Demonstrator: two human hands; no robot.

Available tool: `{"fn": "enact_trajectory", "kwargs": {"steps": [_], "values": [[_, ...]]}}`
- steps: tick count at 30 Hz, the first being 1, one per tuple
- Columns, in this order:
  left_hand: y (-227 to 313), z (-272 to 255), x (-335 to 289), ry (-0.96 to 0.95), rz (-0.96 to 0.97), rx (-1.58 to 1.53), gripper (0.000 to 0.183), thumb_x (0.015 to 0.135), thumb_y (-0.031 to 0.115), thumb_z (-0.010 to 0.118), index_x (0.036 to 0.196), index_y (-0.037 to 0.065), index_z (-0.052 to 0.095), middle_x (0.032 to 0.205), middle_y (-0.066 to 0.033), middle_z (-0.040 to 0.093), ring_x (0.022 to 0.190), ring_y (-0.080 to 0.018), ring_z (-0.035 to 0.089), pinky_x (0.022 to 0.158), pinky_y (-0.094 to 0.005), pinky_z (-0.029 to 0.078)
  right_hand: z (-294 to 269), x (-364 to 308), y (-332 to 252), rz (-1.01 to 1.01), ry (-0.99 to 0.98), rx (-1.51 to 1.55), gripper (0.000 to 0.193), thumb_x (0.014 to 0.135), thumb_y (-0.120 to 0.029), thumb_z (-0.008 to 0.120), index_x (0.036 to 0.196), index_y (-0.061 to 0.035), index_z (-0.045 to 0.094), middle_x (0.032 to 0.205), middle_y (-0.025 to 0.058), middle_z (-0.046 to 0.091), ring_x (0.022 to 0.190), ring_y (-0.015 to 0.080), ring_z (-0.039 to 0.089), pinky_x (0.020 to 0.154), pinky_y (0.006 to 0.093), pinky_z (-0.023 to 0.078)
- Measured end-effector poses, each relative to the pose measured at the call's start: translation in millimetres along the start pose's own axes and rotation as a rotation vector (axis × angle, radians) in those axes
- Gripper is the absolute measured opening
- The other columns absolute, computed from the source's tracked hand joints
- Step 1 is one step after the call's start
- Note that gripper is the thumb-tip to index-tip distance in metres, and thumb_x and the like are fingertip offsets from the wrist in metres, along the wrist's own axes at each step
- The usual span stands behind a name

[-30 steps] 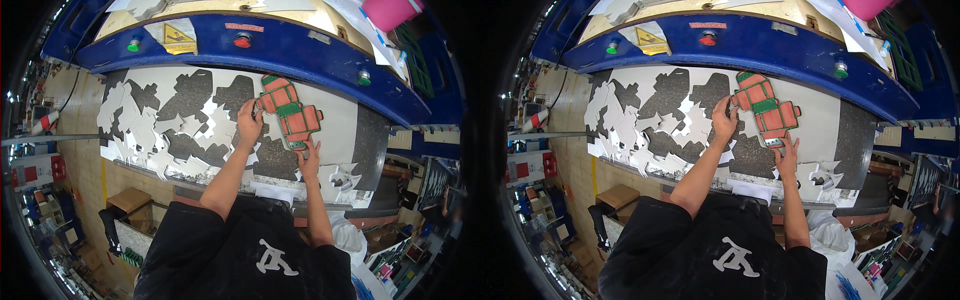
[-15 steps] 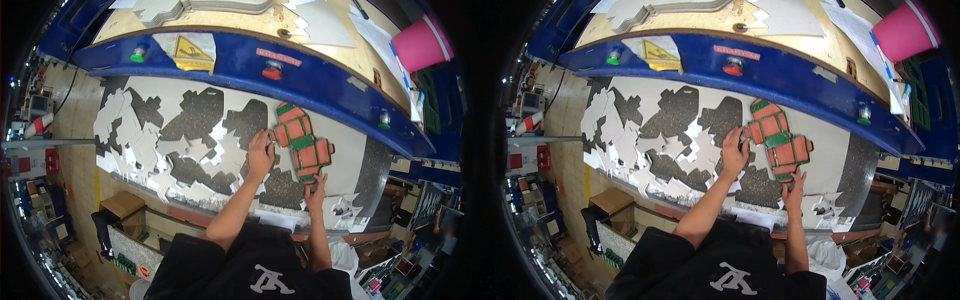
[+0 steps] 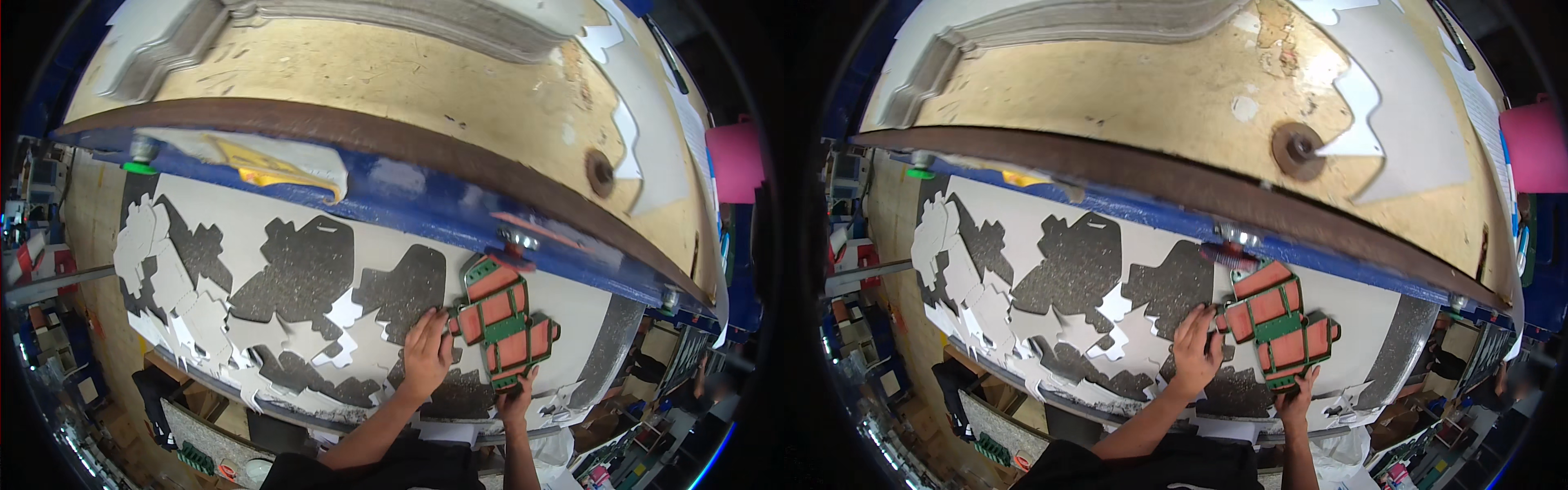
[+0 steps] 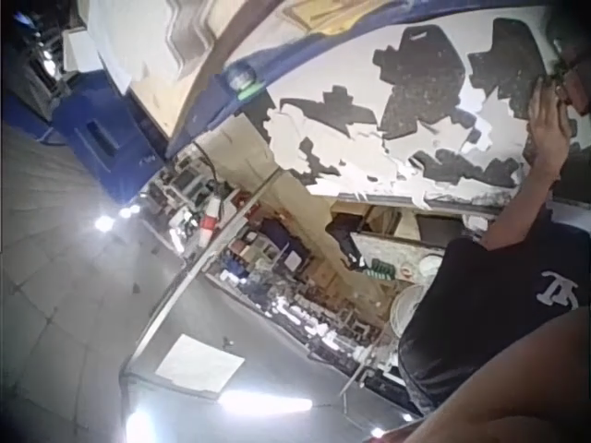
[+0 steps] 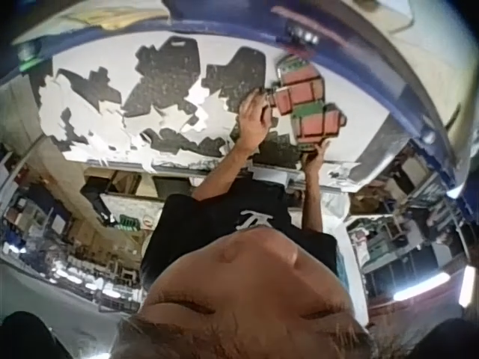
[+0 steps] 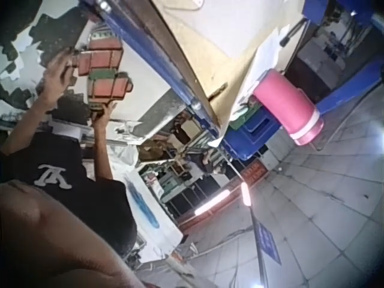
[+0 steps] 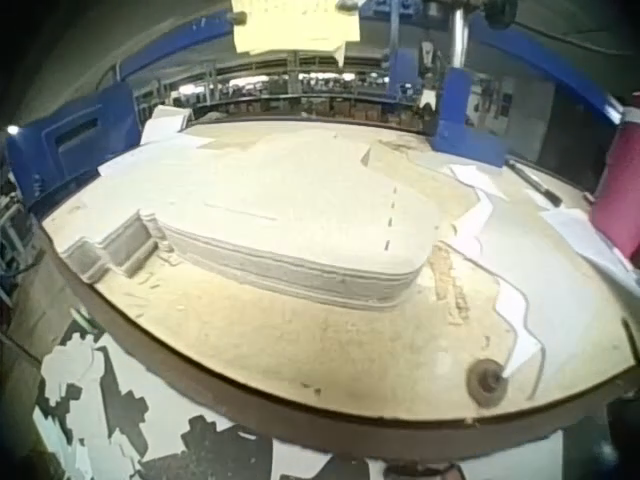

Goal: The recorder operates a die-cutting machine to cut shapes from flat material, likely for footwear components.

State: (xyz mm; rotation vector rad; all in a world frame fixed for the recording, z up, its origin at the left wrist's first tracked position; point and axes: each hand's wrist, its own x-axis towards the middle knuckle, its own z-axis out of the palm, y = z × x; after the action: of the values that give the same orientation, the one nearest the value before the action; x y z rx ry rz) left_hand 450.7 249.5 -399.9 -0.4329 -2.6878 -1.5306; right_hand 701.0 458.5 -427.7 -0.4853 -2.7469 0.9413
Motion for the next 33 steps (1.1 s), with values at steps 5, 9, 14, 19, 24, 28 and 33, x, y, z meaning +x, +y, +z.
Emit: {"fn": "enact_trajectory", "kwargs": {"steps": [5, 9, 14, 19, 24, 28, 33], "values": [[0.0, 0.1, 3.4, -0.02, -0.006, -0.012, 0.043, 0.096, 0.006, 0.07, 0.138, -0.001, 0.064, 0.137, -0.0158, 0.072, 0.134, -0.0363, 0.066, 0.107, -0.0475, 0.052, 9.4, -22.2, 16.0, 0.09, 0.048, 0.087, 0.044, 0.097, -0.009, 0.068, 0.134, -0.0096, 0.045, 0.16, 0.0365, 0.046, 0.151, 0.0548, 0.044, 0.129, 0.073, 0.011], [3.4, -2.0, -2.8, 0.022, -0.006, 0.016, 0.038, 0.096, 0.006, 0.071, 0.133, -0.002, 0.068, 0.133, -0.0163, 0.075, 0.132, -0.0372, 0.067, 0.105, -0.047, 0.054, 3.9, -36.7, 13.3, 0.33, -0.02, 0.26, 0.042, 0.098, -0.008, 0.07, 0.133, -0.0085, 0.047, 0.164, 0.0351, 0.042, 0.156, 0.0538, 0.037, 0.131, 0.0676, 0.01], [5.2, -3.1, 0.5, 0.052, -0.03, -0.065, 0.044, 0.09, 0.003, 0.076, 0.133, -0.004, 0.07, 0.131, -0.0204, 0.075, 0.129, -0.0398, 0.068, 0.108, -0.0462, 0.053, -2.1, -20.8, 15.3, -0.018, 0.027, 0.058, 0.038, 0.099, -0.008, 0.068, 0.133, -0.0063, 0.052, 0.16, 0.0347, 0.047, 0.153, 0.0496, 0.043, 0.13, 0.0688, 0.012], [7.5, 10.6, 0.5, 0.098, -0.054, -0.043, 0.045, 0.09, 0.005, 0.078, 0.134, -0.001, 0.07, 0.131, -0.0212, 0.074, 0.124, -0.0409, 0.07, 0.105, -0.0468, 0.056, 0.0, -1.7, 8.5, -0.04, 0.069, 0.011, 0.043, 0.089, -0.005, 0.073, 0.128, -0.0054, 0.055, 0.154, 0.0368, 0.053, 0.145, 0.0543, 0.05, 0.127, 0.0759, 0.017], [-3.7, 13.1, -3.0, 0.144, -0.009, -0.008, 0.046, 0.086, 0.003, 0.084, 0.13, -0.002, 0.073, 0.133, -0.0236, 0.073, 0.121, -0.039, 0.072, 0.104, -0.0428, 0.057, -5.9, 16.9, -17.1, -0.017, 0.048, 0.042, 0.053, 0.084, 0.0, 0.073, 0.134, -0.0064, 0.057, 0.15, 0.0297, 0.058, 0.147, 0.0498, 0.051, 0.128, 0.0736, 0.02], [-7.3, 9.2, -4.3, 0.152, -0.031, -0.002, 0.045, 0.09, 0.008, 0.081, 0.132, -0.003, 0.071, 0.133, -0.0236, 0.072, 0.121, -0.0404, 0.071, 0.107, -0.0448, 0.055, -2.1, 23.7, -26.9, -0.016, 0.031, 0.045, 0.054, 0.082, -0.006, 0.082, 0.131, -0.0067, 0.06, 0.15, 0.0269, 0.06, 0.149, 0.0442, 0.05, 0.129, 0.0705, 0.021], [-4.0, 11.5, -0.8, 0.151, -0.009, 0.01, 0.045, 0.091, 0.01, 0.085, 0.13, -0.007, 0.071, 0.124, -0.0243, 0.076, 0.112, -0.0326, 0.077, 0.102, -0.0398, 0.059, -2.2, 26.1, -28.2, -0.077, 0.088, 0.043, 0.053, 0.086, -0.01, 0.082, 0.134, -0.0074, 0.058, 0.151, 0.0265, 0.06, 0.151, 0.042, 0.049, 0.129, 0.0696, 0.022]]}}
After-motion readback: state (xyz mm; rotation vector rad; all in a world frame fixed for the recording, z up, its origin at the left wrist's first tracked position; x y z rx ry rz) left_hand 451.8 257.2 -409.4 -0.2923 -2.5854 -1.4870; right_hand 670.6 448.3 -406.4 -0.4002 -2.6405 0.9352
